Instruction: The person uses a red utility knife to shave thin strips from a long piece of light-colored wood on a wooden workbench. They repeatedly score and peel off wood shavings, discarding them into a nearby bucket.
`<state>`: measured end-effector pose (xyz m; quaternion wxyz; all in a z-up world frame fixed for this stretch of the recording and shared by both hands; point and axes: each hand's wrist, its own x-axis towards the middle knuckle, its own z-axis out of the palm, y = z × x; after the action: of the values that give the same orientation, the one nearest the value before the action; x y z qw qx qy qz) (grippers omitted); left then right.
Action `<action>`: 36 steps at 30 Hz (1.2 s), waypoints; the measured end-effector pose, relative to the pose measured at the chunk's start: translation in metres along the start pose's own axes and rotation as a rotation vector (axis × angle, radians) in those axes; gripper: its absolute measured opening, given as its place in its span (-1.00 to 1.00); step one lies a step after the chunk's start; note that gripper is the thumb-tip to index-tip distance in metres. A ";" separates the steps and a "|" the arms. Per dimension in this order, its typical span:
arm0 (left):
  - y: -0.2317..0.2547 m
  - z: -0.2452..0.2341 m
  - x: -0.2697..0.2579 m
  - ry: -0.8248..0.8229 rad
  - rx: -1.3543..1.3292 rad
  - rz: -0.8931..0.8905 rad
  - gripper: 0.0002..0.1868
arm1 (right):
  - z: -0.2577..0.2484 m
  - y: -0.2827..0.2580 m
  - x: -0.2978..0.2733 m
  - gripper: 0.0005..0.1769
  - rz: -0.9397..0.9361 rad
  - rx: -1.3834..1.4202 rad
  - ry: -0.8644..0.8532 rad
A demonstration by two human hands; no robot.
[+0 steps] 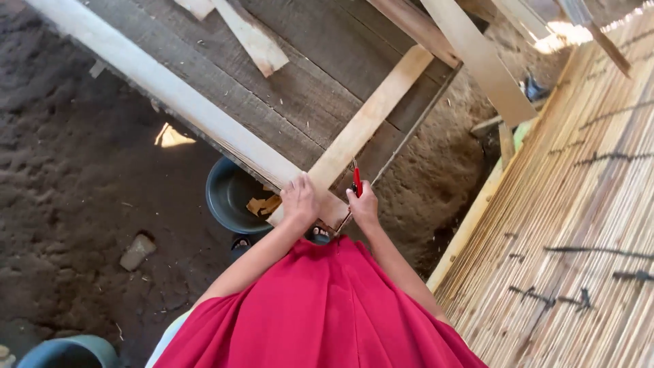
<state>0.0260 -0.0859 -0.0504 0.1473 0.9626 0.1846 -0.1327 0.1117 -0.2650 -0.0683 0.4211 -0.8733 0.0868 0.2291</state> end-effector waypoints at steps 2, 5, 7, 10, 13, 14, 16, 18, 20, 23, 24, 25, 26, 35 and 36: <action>0.014 0.008 -0.008 -0.006 -0.021 -0.032 0.00 | -0.007 -0.006 0.001 -0.66 -0.021 -0.010 -0.030; 0.024 0.018 -0.018 -0.034 -0.030 -0.058 -0.01 | -0.015 -0.021 -0.008 -0.65 -0.022 -0.009 -0.062; 0.024 0.016 -0.015 -0.022 -0.018 -0.056 -0.03 | -0.019 -0.037 -0.011 -0.63 -0.036 0.008 -0.061; 0.020 0.010 -0.019 -0.012 -0.066 -0.028 0.01 | -0.018 -0.033 -0.008 -0.53 -0.027 0.030 -0.104; 0.017 0.001 -0.025 0.020 -0.053 -0.002 0.03 | -0.005 -0.007 0.017 -0.52 -0.051 -0.001 -0.117; 0.016 0.000 -0.027 0.015 -0.054 0.008 0.10 | -0.005 -0.007 0.018 -0.50 -0.040 -0.019 -0.114; 0.011 0.002 -0.028 0.001 -0.060 0.002 0.18 | -0.004 -0.013 0.016 -0.49 -0.025 -0.048 -0.126; 0.011 0.013 -0.035 0.087 -0.049 -0.030 0.12 | -0.007 -0.019 0.007 -0.48 -0.096 -0.132 -0.117; 0.012 0.026 -0.048 0.104 -0.067 -0.030 0.06 | -0.002 -0.007 0.002 -0.52 -0.100 -0.132 -0.150; 0.009 0.042 -0.034 0.181 -0.082 -0.049 -0.18 | 0.004 -0.026 0.007 -0.50 -0.142 -0.157 -0.203; 0.013 0.055 -0.034 0.199 -0.090 -0.057 -0.36 | -0.001 -0.024 0.002 -0.45 -0.137 -0.194 -0.220; 0.014 0.066 -0.036 0.197 -0.096 -0.068 -0.36 | 0.000 -0.022 -0.005 -0.45 -0.139 -0.203 -0.229; 0.014 0.074 -0.030 0.266 -0.085 -0.053 -0.46 | 0.003 -0.026 -0.007 -0.44 -0.165 -0.250 -0.241; 0.027 0.059 -0.033 0.393 -0.074 -0.024 -0.73 | 0.006 -0.024 0.011 -0.50 -0.300 -0.359 -0.346; 0.030 0.057 -0.032 0.356 -0.076 -0.050 -0.72 | 0.011 -0.021 0.021 -0.50 -0.305 -0.326 -0.365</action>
<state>-0.0026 -0.1414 -0.0860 0.1451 0.9597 0.2365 0.0433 0.1340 -0.2428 -0.0700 0.3134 -0.8768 -0.1605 0.3274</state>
